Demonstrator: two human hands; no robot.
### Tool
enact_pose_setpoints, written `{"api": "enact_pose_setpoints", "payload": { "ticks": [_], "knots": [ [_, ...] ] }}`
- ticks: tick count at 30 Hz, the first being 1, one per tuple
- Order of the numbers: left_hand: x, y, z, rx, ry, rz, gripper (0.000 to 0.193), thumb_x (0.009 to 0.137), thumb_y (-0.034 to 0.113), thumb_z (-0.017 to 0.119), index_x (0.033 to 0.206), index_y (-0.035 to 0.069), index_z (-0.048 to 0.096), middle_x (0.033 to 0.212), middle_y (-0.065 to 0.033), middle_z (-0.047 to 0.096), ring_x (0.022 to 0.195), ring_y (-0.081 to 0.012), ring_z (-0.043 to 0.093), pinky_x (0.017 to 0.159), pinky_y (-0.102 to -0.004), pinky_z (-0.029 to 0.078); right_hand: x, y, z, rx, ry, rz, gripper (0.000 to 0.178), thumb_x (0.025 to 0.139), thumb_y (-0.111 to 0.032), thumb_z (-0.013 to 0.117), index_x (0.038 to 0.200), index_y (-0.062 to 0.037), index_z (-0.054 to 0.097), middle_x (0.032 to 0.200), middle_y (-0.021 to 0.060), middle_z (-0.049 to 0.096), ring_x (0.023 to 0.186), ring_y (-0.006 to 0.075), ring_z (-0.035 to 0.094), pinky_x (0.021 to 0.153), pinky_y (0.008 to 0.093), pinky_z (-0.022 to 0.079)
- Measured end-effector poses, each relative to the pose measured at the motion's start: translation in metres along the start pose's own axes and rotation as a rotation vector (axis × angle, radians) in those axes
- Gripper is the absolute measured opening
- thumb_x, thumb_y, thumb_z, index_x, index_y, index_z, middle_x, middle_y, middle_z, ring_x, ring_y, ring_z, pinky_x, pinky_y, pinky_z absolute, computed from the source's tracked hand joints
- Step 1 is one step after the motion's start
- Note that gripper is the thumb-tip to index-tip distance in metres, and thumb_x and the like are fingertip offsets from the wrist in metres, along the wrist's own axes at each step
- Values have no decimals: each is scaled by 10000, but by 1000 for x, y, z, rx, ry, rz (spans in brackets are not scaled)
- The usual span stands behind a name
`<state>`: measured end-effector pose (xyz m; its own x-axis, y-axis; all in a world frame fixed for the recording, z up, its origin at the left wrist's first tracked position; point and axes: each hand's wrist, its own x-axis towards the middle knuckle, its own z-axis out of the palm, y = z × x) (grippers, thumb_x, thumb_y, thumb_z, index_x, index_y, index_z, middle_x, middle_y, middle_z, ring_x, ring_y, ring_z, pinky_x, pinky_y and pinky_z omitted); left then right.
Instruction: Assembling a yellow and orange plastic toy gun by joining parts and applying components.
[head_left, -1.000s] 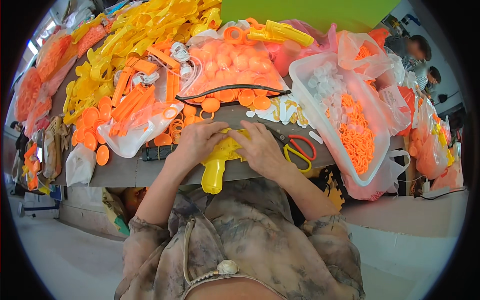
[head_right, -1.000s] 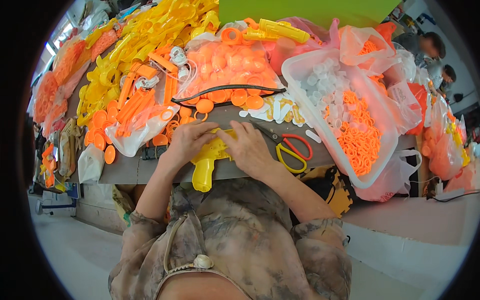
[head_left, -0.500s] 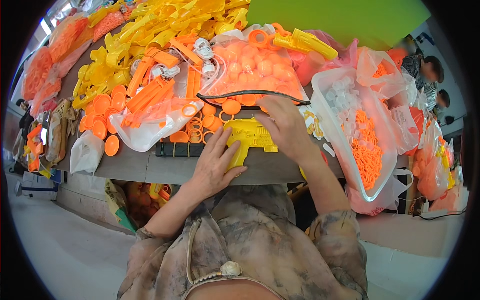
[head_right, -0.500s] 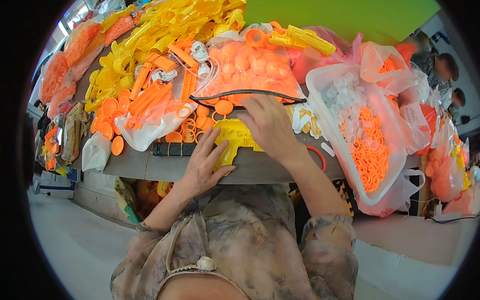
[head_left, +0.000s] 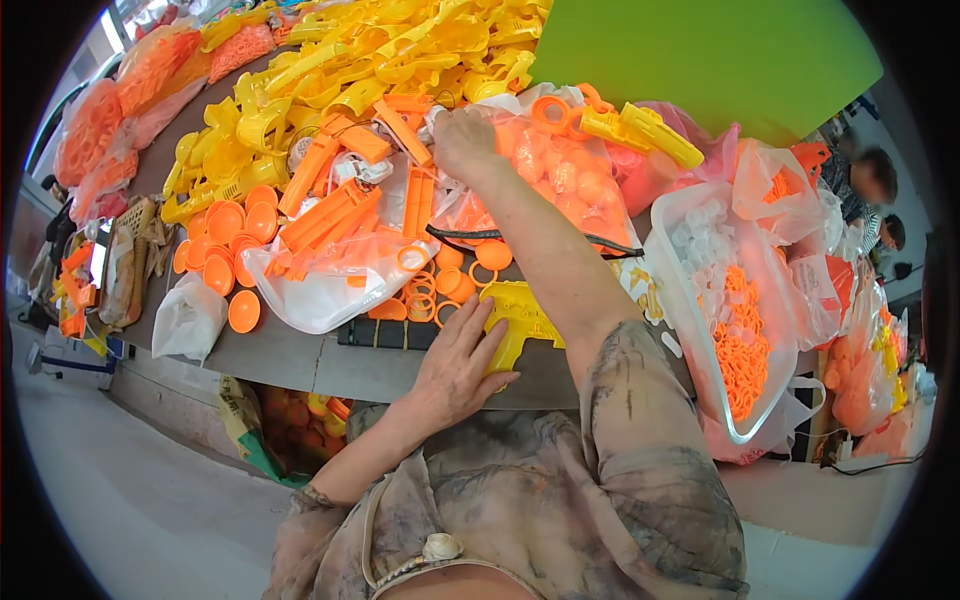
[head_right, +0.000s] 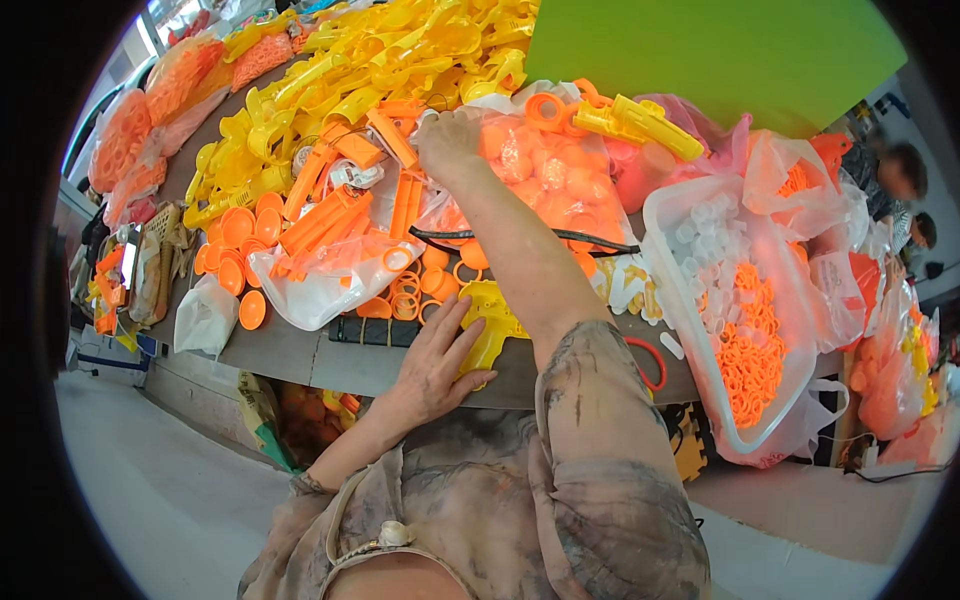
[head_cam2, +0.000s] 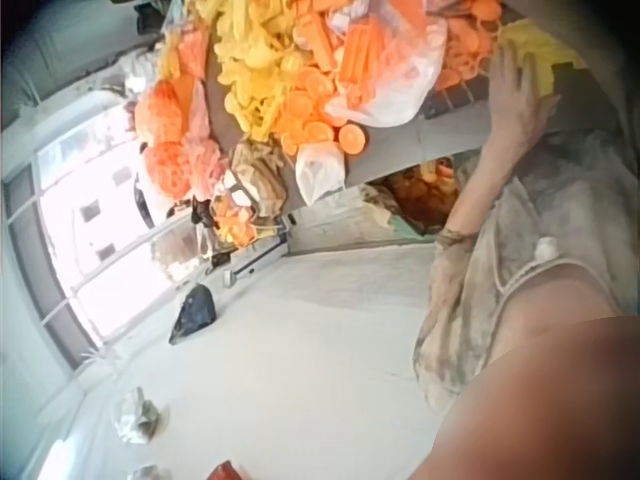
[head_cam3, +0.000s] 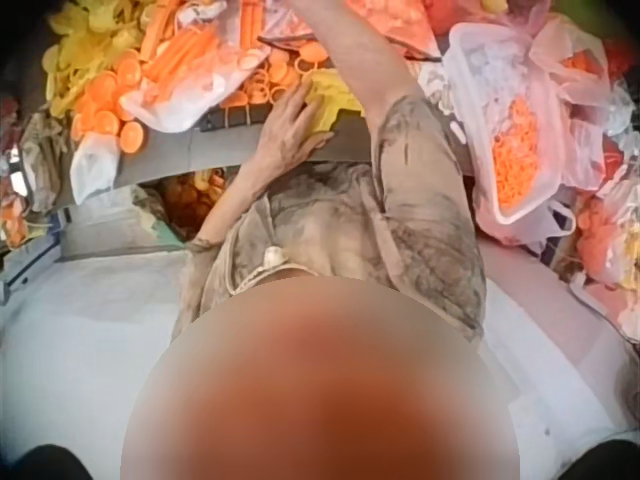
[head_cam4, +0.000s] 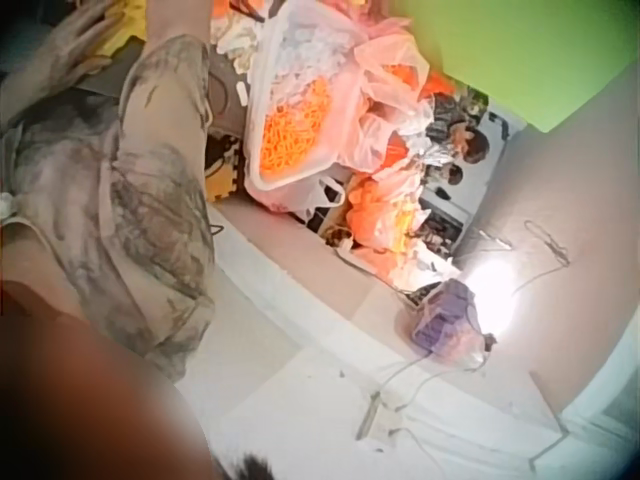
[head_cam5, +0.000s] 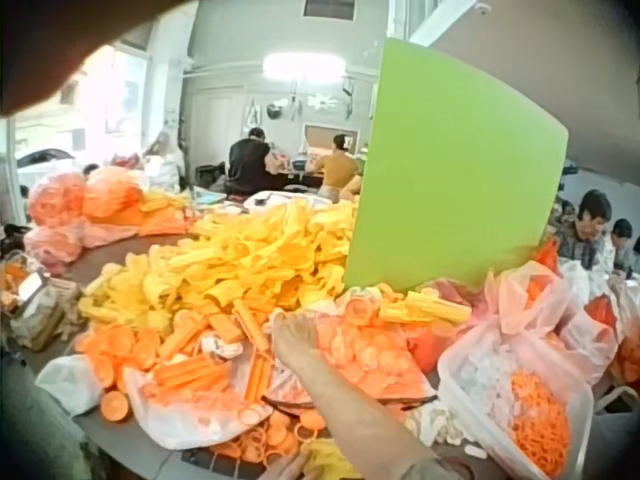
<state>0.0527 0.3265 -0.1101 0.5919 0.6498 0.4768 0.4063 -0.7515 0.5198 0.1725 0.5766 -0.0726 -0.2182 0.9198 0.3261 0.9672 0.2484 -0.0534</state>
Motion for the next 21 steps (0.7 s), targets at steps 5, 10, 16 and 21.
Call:
{"api": "enact_pose_setpoints", "payload": {
  "ticks": [5, 10, 16, 21],
  "knots": [
    [-1, -1, -2, 4, -8, -13, 621, 715, 260, 757, 1208, -21, 504, 1355, -242, 385, 1261, -443, 373, 1019, -488, 364, 9, 17, -5, 294, 20, 47, 291, 789, -208, 614, 977, 13, 628, 917, 196, 655, 851, 345, 626, 766, 426, 486],
    [-1, 2, 0, -9, -13, -4, 610, 717, 247, 755, 1206, -20, 507, 1359, -244, 380, 1266, -437, 369, 1023, -489, 360, 9, 47, -54, 676, 92, 111, 343, 837, -315, 607, 982, -7, 648, 841, 77, 659, 756, 209, 603, 696, 343, 474],
    [-4, 0, -8, -51, 80, 49, 533, 737, 203, 738, 1186, -5, 540, 1306, -250, 430, 1235, -419, 412, 1001, -467, 376, -13, 38, -135, 1121, 50, 45, 366, 919, -374, 526, 980, -38, 656, 799, -15, 594, 676, 72, 484, 629, 237, 410],
    [51, -7, -94, -197, 658, -62, 419, 777, 69, 684, 1160, -20, 540, 1133, -160, 586, 1007, -243, 571, 840, -360, 473, -33, 34, -164, 1072, -77, 12, 352, 917, -374, 534, 962, -47, 657, 781, -21, 580, 680, 67, 472, 628, 223, 395]
  ]
}}
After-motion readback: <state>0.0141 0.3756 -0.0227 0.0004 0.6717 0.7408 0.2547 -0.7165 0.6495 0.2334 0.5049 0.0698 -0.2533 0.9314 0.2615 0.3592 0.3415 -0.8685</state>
